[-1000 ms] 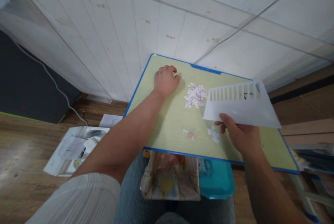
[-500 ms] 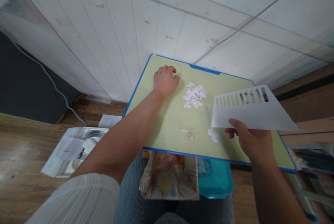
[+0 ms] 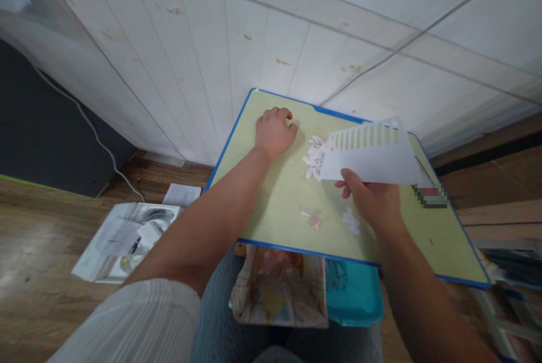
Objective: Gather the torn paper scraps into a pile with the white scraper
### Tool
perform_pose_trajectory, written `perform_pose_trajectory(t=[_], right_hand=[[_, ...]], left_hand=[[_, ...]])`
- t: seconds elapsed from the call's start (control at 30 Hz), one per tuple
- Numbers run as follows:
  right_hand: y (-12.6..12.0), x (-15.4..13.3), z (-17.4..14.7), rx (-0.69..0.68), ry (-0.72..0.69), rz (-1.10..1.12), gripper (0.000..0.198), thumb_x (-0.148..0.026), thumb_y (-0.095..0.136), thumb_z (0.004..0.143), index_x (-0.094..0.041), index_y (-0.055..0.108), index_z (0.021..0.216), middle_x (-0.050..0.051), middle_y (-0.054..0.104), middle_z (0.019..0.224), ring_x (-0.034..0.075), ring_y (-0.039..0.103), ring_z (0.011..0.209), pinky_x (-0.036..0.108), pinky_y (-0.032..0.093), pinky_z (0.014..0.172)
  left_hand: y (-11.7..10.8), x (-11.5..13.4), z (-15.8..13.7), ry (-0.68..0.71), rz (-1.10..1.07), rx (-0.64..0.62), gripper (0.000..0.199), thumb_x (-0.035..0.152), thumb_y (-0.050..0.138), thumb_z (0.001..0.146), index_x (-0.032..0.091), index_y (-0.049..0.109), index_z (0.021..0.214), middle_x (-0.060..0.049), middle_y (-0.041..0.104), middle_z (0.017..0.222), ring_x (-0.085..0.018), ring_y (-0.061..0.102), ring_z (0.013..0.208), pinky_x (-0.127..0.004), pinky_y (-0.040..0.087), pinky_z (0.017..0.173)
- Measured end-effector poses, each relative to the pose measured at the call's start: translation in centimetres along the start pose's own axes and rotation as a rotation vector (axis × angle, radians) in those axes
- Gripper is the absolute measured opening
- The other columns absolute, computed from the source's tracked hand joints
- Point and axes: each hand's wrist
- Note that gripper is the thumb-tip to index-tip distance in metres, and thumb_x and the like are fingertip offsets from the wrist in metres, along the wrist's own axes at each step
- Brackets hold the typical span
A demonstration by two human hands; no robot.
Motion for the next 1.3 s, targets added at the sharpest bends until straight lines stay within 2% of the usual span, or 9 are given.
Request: perform_pose_trajectory(t=[0.17, 0.3, 0.37, 0.47, 0.63, 0.9, 1.03, 1.17, 1.3], right_hand=[[-2.3, 0.7, -1.4, -0.073, 0.020, -0.055, 0.038, -0.047, 0.075, 0.085, -0.024, 0.065, 0.056, 0.008, 0.071, 0.057, 0.024, 0.073, 0.057, 0.034, 0.059, 0.058], [-3.3, 0.6, -2.0, 0.040, 0.045, -0.112, 0.025, -0.039, 0.076, 0.081, -0.023, 0.070, 0.063, 0.005, 0.070, 0.056, 0.022, 0.068, 0.051, 0.033, 0.054, 0.052], [-2.8, 0.2, -1.8, 0.060, 0.017, -0.089, 0.027, -0.039, 0.076, 0.084, -0.023, 0.069, 0.063, 0.005, 0.070, 0.057, 0.022, 0.070, 0.053, 0.033, 0.056, 0.053], [-0.7, -0.7, -0.8, 0.057, -0.063, 0.009, 0.035, -0.044, 0.073, 0.088, -0.024, 0.066, 0.061, 0.006, 0.071, 0.058, 0.023, 0.073, 0.057, 0.034, 0.060, 0.056], [1.9, -0.8, 1.1, 0.033, -0.102, 0.076, 0.027, -0.044, 0.072, 0.086, -0.022, 0.070, 0.071, 0.007, 0.074, 0.063, 0.020, 0.069, 0.052, 0.032, 0.058, 0.052], [0.1, -0.6, 0.2, 0.022, -0.025, -0.010, 0.021, -0.038, 0.074, 0.082, -0.022, 0.070, 0.069, 0.004, 0.069, 0.056, 0.020, 0.068, 0.050, 0.032, 0.057, 0.052], [0.8, -0.4, 0.5, 0.050, -0.073, 0.023, 0.031, -0.044, 0.072, 0.086, -0.023, 0.068, 0.063, 0.006, 0.071, 0.058, 0.020, 0.069, 0.051, 0.033, 0.059, 0.054], [1.7, 0.3, 1.3, 0.019, -0.062, 0.063, 0.026, -0.045, 0.073, 0.087, -0.020, 0.073, 0.077, 0.006, 0.076, 0.065, 0.018, 0.063, 0.047, 0.032, 0.054, 0.049], [1.5, 0.8, 1.0, 0.015, -0.067, 0.032, 0.026, -0.042, 0.072, 0.089, -0.021, 0.070, 0.074, 0.004, 0.072, 0.061, 0.018, 0.065, 0.049, 0.032, 0.055, 0.052]], left_hand=[[0.0, 0.1, 0.0, -0.009, 0.006, 0.000, 0.021, 0.022, 0.067, 0.100, 0.025, 0.077, 0.117, -0.013, 0.077, 0.132, -0.035, 0.066, 0.132, -0.051, 0.051, 0.116], [-0.1, 0.1, 0.0, -0.012, -0.002, -0.016, 0.021, 0.022, 0.066, 0.101, 0.024, 0.076, 0.119, -0.013, 0.077, 0.134, -0.034, 0.065, 0.133, -0.049, 0.050, 0.116], [0.0, 0.1, 0.0, -0.009, 0.002, -0.017, 0.022, 0.022, 0.066, 0.101, 0.024, 0.077, 0.119, -0.013, 0.077, 0.134, -0.034, 0.066, 0.133, -0.049, 0.051, 0.116], [0.0, 0.0, 0.0, -0.003, 0.009, -0.005, 0.022, 0.022, 0.065, 0.100, 0.023, 0.077, 0.119, -0.013, 0.077, 0.133, -0.034, 0.066, 0.133, -0.049, 0.051, 0.115], [0.0, 0.0, -0.1, 0.004, -0.009, -0.010, 0.023, 0.023, 0.065, 0.101, 0.022, 0.077, 0.121, -0.014, 0.076, 0.133, -0.034, 0.065, 0.133, -0.050, 0.050, 0.116], [-0.1, 0.2, -0.1, -0.005, -0.007, -0.014, 0.023, 0.023, 0.065, 0.101, 0.023, 0.077, 0.120, -0.013, 0.076, 0.133, -0.034, 0.065, 0.132, -0.050, 0.050, 0.115], [0.0, 0.1, 0.0, -0.003, -0.003, -0.010, 0.024, 0.022, 0.065, 0.100, 0.023, 0.077, 0.121, -0.014, 0.077, 0.133, -0.034, 0.066, 0.132, -0.049, 0.051, 0.115], [0.1, -0.1, 0.0, 0.004, -0.001, 0.009, 0.023, 0.022, 0.066, 0.100, 0.023, 0.078, 0.119, -0.014, 0.078, 0.132, -0.035, 0.067, 0.132, -0.051, 0.051, 0.115], [0.1, 0.0, -0.1, 0.007, 0.000, 0.013, 0.022, 0.022, 0.066, 0.099, 0.024, 0.078, 0.118, -0.014, 0.078, 0.132, -0.035, 0.067, 0.131, -0.051, 0.052, 0.114]])
Point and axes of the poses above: each hand's wrist, its own z-axis towards the middle knuckle, its own y-axis out of the palm, x = y × z
